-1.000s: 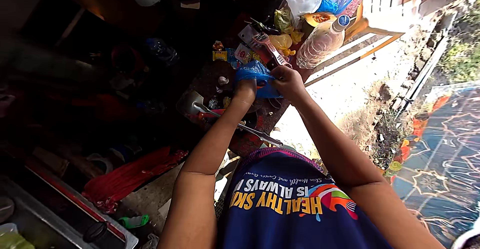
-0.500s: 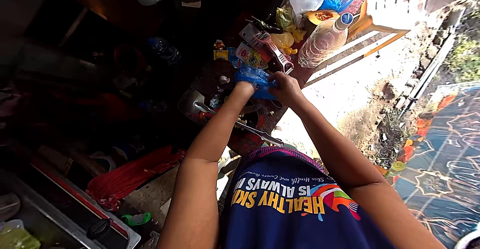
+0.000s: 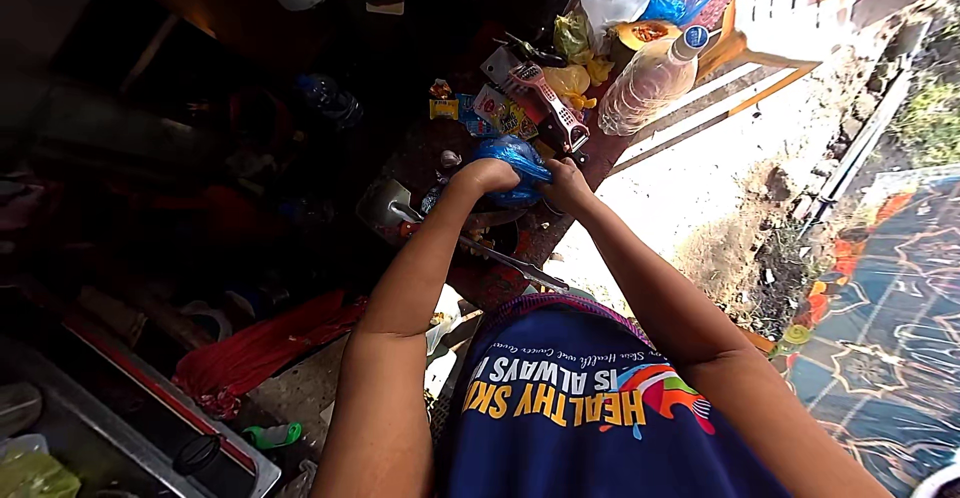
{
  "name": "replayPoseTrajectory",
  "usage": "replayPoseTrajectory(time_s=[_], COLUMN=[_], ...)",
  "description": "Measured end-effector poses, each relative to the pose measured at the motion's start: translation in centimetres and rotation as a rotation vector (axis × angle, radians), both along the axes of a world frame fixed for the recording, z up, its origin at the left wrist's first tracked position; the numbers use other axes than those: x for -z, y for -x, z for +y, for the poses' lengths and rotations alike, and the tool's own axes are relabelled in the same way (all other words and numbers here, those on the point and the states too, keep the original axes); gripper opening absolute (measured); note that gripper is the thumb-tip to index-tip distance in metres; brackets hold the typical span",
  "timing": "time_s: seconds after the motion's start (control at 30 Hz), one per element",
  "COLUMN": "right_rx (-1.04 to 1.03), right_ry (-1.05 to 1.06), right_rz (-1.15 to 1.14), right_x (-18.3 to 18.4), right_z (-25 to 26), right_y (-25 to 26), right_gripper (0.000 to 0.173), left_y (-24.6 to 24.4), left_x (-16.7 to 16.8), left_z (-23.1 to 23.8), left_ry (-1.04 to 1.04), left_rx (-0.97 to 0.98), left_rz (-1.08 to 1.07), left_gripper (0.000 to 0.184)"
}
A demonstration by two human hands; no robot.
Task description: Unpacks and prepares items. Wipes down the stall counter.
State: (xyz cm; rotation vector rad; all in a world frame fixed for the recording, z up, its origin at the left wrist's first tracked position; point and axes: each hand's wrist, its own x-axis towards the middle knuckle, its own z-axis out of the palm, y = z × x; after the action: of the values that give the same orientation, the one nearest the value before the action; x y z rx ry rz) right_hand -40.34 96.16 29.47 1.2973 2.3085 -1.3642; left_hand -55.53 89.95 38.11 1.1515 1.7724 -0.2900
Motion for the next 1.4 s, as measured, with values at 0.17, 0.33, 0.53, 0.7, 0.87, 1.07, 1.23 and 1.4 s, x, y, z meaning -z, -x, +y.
replayPoseTrajectory(time_s=[0.17,0.33,0.53,0.7,0.87,1.07,1.23,1.4], right_rx=[0.369,0.632,0.188,0.325,0.782,1.151,1.194,0.886], right_ry=[0.52,0.715,0.125,0.113,0.355,0.674,0.702,0.502], right_rz=[0.208,0.425,0.322,0.374,0.472,0.829,0.818,0.692], right_x=[-0.4,-1.5,-2.6,-2.9,-2.9,-3.0,-3.5,-4.7], right_z=[-0.1,0.4,3.1,5.5,8.0,10.2,10.2,6.9], right_y=[-0.2,0.2,1.1,2.8,5.0,7.3,7.8,5.1], right_gripper=[0.045,0.036,0.034,0.035,0.043,0.052,0.061,0.053], left_y=[1.8,2.0,-3.3,-3.1,-2.8,-2.3,-2.6,-5.8], left_x=[2.1,1.6,0.4,2.5,2.8,4.0,4.2,4.6], left_z=[-1.0,-1.9,-5.1,-8.1,-10.9,-13.5,-15.4,-17.6], left_ry=[-0.175,-0.17,-0.474,-1.013,-1.165,-1.008,-0.968,-1.068], left_rx=[-0.361,-0.295,-0.002,-0.72,-1.056,-1.503,-1.701,-1.813], left_rz=[-0.268,-0.318,-0.002,-0.333,-0.588,-1.069,-1.382,-1.304], left_gripper=[0.044,0.045,0.038,0.04,0.046,0.024,0.032,0.021])
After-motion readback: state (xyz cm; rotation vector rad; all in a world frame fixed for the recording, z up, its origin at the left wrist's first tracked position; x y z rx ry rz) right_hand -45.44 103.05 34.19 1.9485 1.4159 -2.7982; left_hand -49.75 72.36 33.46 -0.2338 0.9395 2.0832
